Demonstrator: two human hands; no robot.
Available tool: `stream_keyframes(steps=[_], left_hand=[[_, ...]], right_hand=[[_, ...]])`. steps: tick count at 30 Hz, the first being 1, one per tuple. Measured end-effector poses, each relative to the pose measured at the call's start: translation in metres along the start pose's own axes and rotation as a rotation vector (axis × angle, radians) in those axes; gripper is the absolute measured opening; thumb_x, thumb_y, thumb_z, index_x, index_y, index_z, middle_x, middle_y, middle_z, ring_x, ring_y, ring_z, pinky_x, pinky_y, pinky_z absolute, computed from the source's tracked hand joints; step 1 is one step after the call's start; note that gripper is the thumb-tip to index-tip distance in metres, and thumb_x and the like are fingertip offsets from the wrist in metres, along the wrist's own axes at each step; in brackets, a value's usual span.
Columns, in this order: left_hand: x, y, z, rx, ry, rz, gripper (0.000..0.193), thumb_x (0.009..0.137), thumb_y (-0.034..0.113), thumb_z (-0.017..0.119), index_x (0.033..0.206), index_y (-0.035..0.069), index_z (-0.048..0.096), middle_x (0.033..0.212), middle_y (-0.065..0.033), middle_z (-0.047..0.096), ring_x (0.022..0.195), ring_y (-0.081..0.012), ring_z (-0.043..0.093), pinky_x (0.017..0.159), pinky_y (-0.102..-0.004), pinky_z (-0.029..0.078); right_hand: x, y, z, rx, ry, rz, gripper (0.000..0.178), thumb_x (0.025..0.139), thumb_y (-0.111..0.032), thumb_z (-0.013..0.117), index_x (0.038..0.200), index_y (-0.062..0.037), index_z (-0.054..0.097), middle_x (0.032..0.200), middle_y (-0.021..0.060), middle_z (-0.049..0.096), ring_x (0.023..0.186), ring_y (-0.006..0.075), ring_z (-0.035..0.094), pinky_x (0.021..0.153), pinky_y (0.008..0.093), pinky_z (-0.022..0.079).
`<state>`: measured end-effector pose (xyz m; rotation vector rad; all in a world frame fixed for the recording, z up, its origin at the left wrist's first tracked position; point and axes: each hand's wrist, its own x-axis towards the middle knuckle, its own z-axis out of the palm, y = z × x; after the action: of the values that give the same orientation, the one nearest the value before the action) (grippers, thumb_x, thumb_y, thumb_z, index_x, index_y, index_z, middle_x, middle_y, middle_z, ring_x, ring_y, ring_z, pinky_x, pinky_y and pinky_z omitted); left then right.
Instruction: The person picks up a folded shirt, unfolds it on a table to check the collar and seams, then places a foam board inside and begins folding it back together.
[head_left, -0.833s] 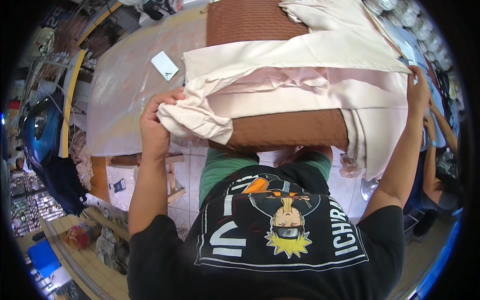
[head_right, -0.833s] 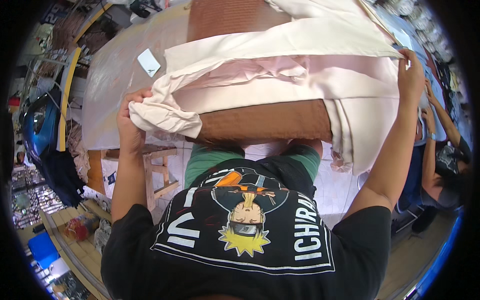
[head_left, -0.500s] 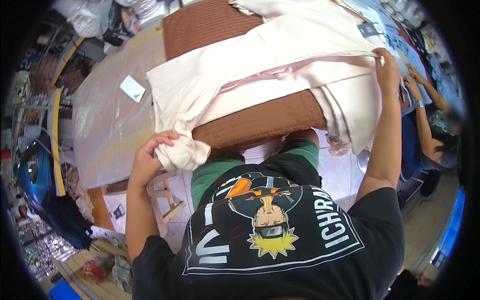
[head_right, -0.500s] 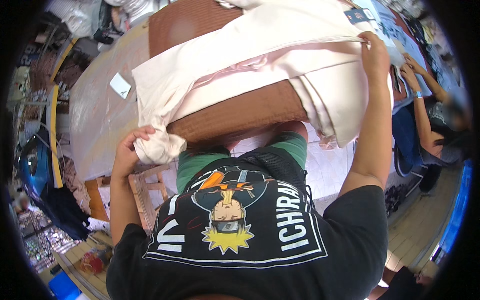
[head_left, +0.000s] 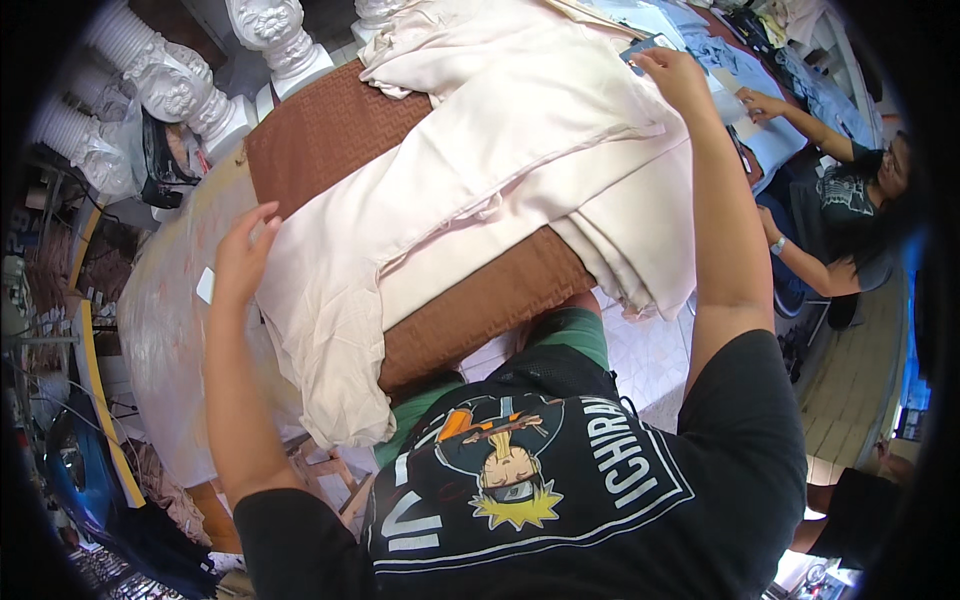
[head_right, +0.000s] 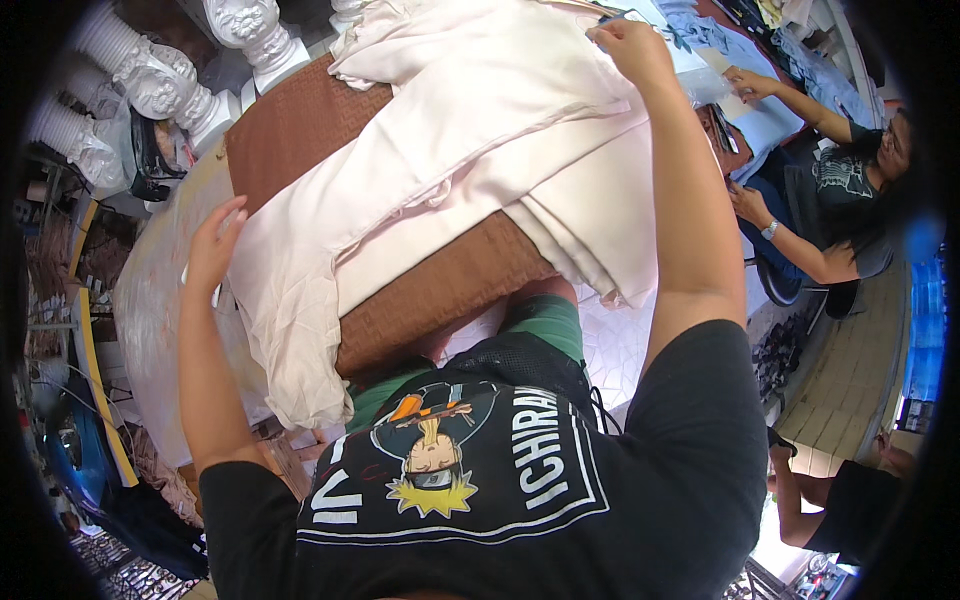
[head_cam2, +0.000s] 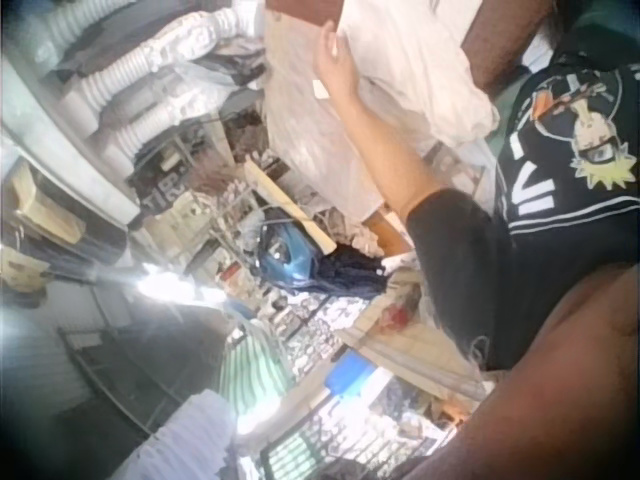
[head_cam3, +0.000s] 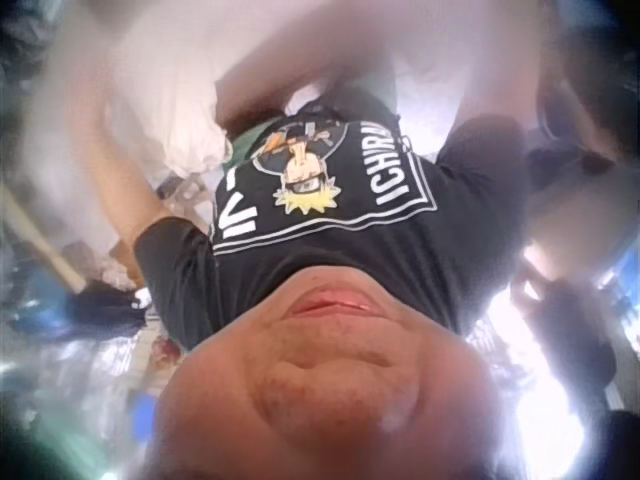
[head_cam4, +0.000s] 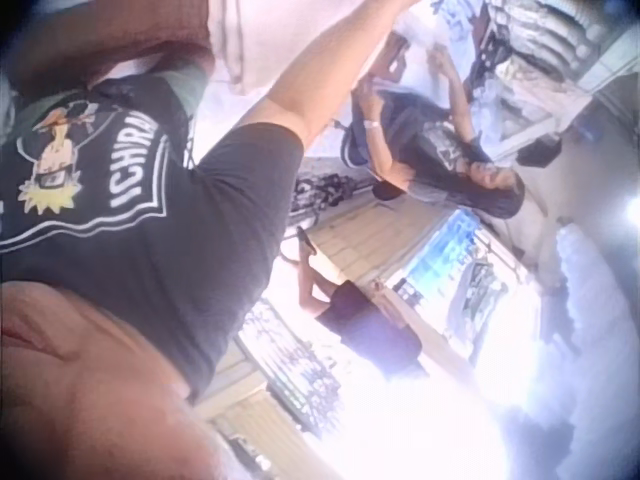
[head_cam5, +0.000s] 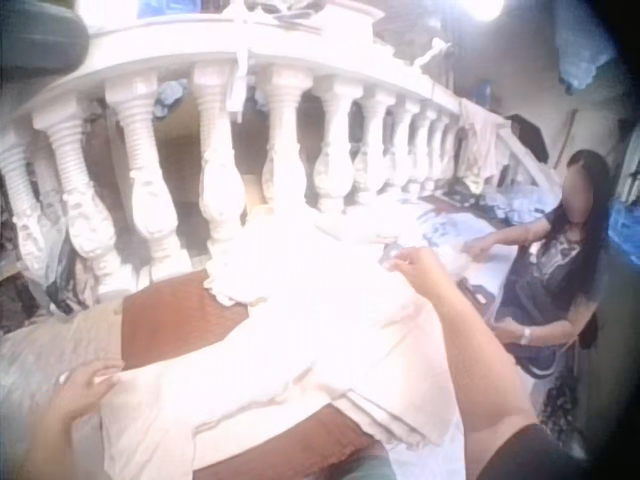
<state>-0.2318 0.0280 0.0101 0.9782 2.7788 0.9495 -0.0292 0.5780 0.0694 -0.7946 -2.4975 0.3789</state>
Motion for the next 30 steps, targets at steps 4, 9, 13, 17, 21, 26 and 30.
stream_keyframes(steps=[4,9,13,17,21,26,30], left_hand=[[0.040,-0.023,0.056,0.151,0.157,0.002,0.031,0.089,0.029,0.055,0.109,0.007,0.063,0.111,-0.0127,0.060,0.108,-0.0318,0.053,0.094,-0.0399,0.039],[0.037,0.013,0.085,0.319,0.272,-0.142,0.030,0.086,0.037,0.058,0.095,0.008,0.062,0.102,-0.0092,0.059,0.104,-0.0305,0.050,0.090,-0.0466,0.038],[0.027,0.009,0.086,0.240,0.268,-0.071,0.033,0.085,0.039,0.060,0.087,0.007,0.061,0.092,-0.0078,0.060,0.092,-0.0281,0.054,0.082,-0.0441,0.040],[0.024,0.008,0.083,0.259,0.288,-0.087,0.037,0.083,0.042,0.063,0.080,0.005,0.060,0.081,-0.0091,0.059,0.082,-0.0278,0.055,0.077,-0.0416,0.042],[0.023,0.003,0.078,0.234,0.320,-0.083,0.041,0.082,0.044,0.063,0.077,0.003,0.060,0.080,-0.0109,0.058,0.082,-0.0290,0.055,0.075,-0.0407,0.042],[0.026,0.001,0.079,0.350,0.288,-0.080,0.043,0.082,0.046,0.061,0.077,0.003,0.060,0.081,-0.0102,0.059,0.083,-0.0289,0.056,0.076,-0.0420,0.042],[0.032,0.003,0.073,0.271,0.238,-0.144,0.040,0.085,0.045,0.058,0.092,0.006,0.062,0.096,-0.0103,0.061,0.093,-0.0282,0.056,0.086,-0.0423,0.039]], right_hand=[[0.035,-0.021,0.035,-0.160,-0.111,0.231,0.054,0.076,-0.058,0.060,0.098,-0.0090,0.069,0.092,0.0125,0.068,0.089,0.0276,0.064,0.079,0.0378,0.048],[0.037,-0.016,0.059,-0.147,-0.027,0.314,0.049,0.079,-0.053,0.058,0.099,-0.0092,0.067,0.097,0.0119,0.067,0.094,0.0285,0.062,0.078,0.0401,0.047],[0.024,-0.011,0.074,-0.181,0.143,0.207,0.040,0.084,-0.045,0.056,0.094,-0.0075,0.064,0.093,0.0127,0.067,0.091,0.0305,0.061,0.075,0.0409,0.047],[0.014,-0.012,0.081,-0.203,0.268,0.131,0.037,0.086,-0.042,0.055,0.093,-0.0070,0.063,0.091,0.0120,0.066,0.089,0.0308,0.060,0.074,0.0412,0.047],[0.014,-0.008,0.086,-0.210,0.346,0.062,0.036,0.087,-0.042,0.054,0.091,-0.0067,0.063,0.090,0.0118,0.066,0.089,0.0309,0.060,0.074,0.0413,0.046],[0.019,0.008,0.087,-0.213,0.355,-0.022,0.043,0.086,-0.048,0.055,0.091,-0.0061,0.063,0.085,0.0154,0.066,0.081,0.0336,0.062,0.071,0.0411,0.047],[0.026,0.025,0.049,-0.178,0.258,0.022,0.050,0.083,-0.053,0.056,0.093,-0.0043,0.064,0.084,0.0138,0.066,0.078,0.0307,0.062,0.070,0.0383,0.047]])
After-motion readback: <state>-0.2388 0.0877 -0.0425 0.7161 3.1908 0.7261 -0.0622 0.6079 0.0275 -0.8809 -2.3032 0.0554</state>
